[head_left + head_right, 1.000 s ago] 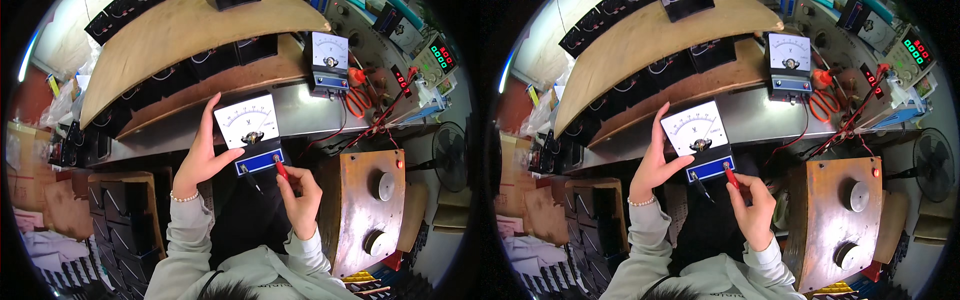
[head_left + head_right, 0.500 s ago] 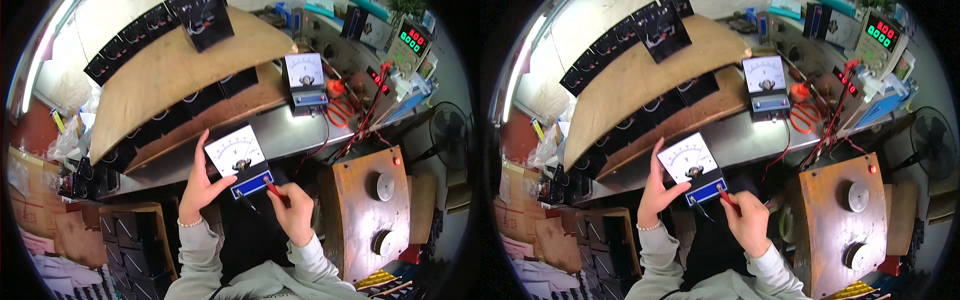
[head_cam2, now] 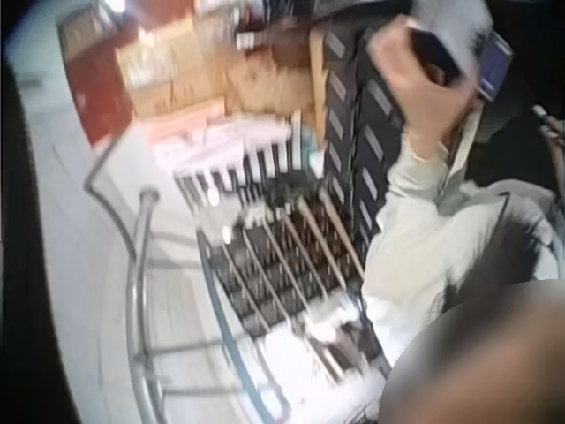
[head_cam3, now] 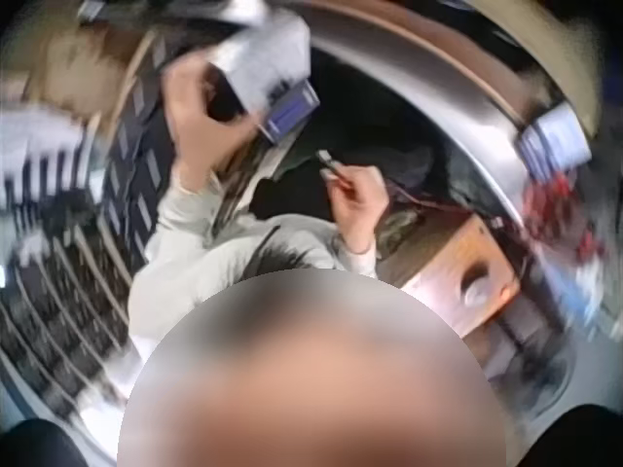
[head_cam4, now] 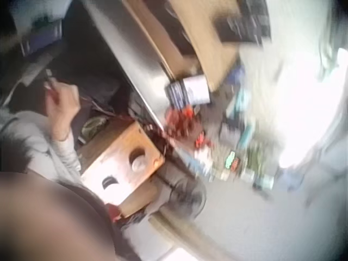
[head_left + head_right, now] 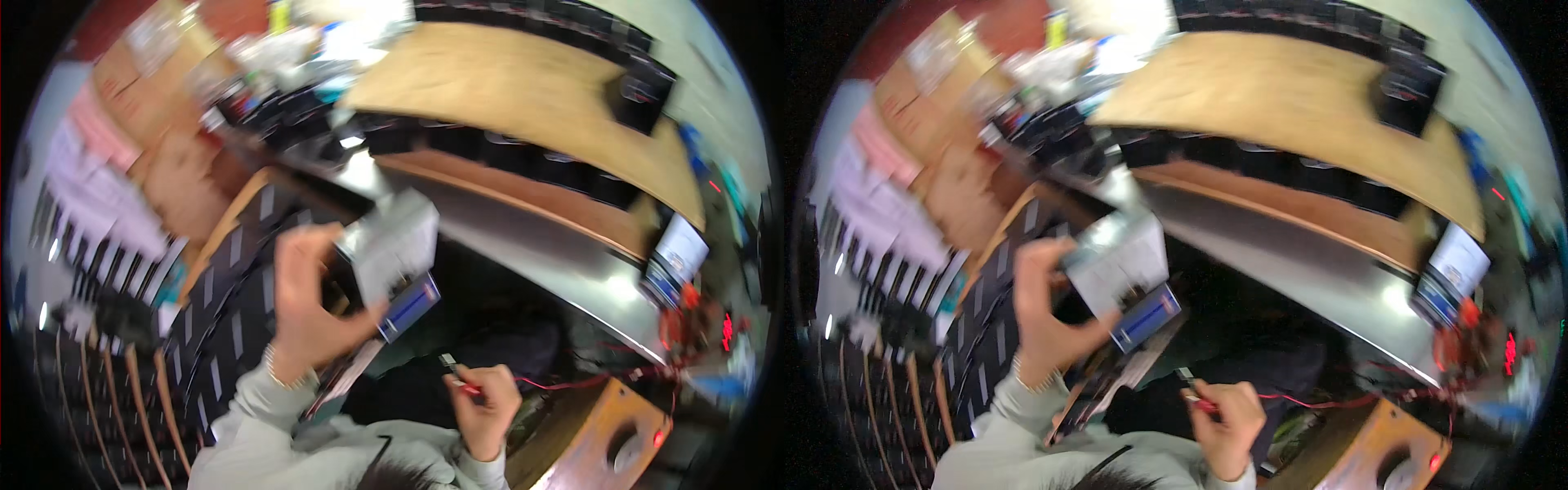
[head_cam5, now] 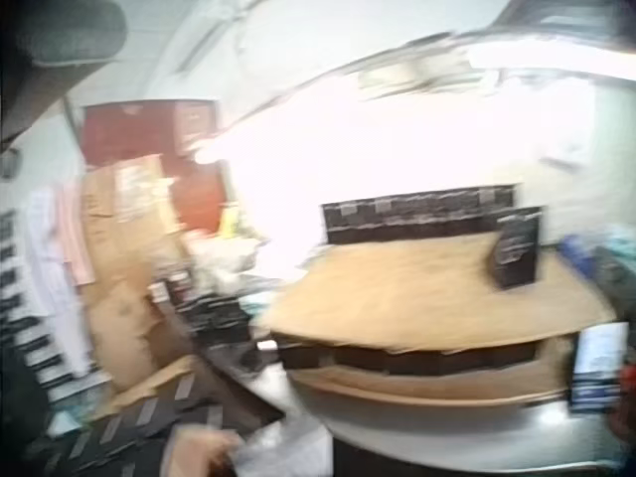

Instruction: Testing analog voltmeters using a test rig and power supply at a workbench.

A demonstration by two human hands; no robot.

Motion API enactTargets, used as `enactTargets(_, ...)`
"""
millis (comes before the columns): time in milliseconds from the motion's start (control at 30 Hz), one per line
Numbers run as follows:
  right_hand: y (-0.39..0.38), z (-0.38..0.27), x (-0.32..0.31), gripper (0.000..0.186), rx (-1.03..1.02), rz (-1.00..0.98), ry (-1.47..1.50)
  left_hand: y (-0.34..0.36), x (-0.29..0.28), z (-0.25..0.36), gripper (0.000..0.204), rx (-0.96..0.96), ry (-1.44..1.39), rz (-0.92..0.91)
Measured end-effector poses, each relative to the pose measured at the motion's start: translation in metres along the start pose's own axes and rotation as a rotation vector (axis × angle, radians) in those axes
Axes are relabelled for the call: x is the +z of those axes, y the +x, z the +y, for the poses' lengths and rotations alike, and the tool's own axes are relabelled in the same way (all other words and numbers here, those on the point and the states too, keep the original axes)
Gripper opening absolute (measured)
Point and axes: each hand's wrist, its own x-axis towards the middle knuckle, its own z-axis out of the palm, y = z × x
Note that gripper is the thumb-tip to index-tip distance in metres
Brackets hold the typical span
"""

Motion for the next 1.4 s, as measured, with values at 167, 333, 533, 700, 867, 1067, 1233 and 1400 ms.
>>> enactTargets(167, -0.017, 0.047, 0.003, 0.017, 0.396, 0.009, 0.083, 0.007, -0.175, -0.059, 0.088, -0.025, 0.574, 0.166)
enactTargets(333, -0.025, 0.091, -0.018, 0.011, 0.373, 0.043, -0.105, -0.031, -0.293, -0.166, 0.079, -0.125, 0.975, -0.008)
enactTargets(533, -0.028, 0.104, -0.057, 0.017, 0.309, 0.138, -0.327, -0.096, -0.341, -0.335, 0.028, -0.208, 1.013, -0.549)
enactTargets(700, -0.033, 0.109, -0.072, 0.019, 0.272, 0.190, -0.453, -0.155, -0.339, -0.381, 0.019, -0.293, 0.889, -0.790)
enactTargets(867, -0.037, 0.110, -0.074, 0.020, 0.294, 0.187, -0.520, -0.178, -0.327, -0.387, 0.030, -0.533, 0.888, -0.826)
enactTargets(1067, -0.033, 0.110, -0.059, 0.018, 0.292, 0.132, -0.420, -0.225, -0.345, -0.404, 0.075, -1.172, 0.370, -0.104)
enactTargets(1233, -0.043, 0.117, -0.066, 0.016, 0.285, 0.213, -0.428, -0.231, -0.341, -0.391, 0.088, -1.237, 0.224, -0.095)
enactTargets(1400, -0.045, 0.110, -0.068, 0.016, 0.334, 0.213, -0.353, -0.117, -0.291, -0.391, 0.084, -0.978, 0.885, -0.272)
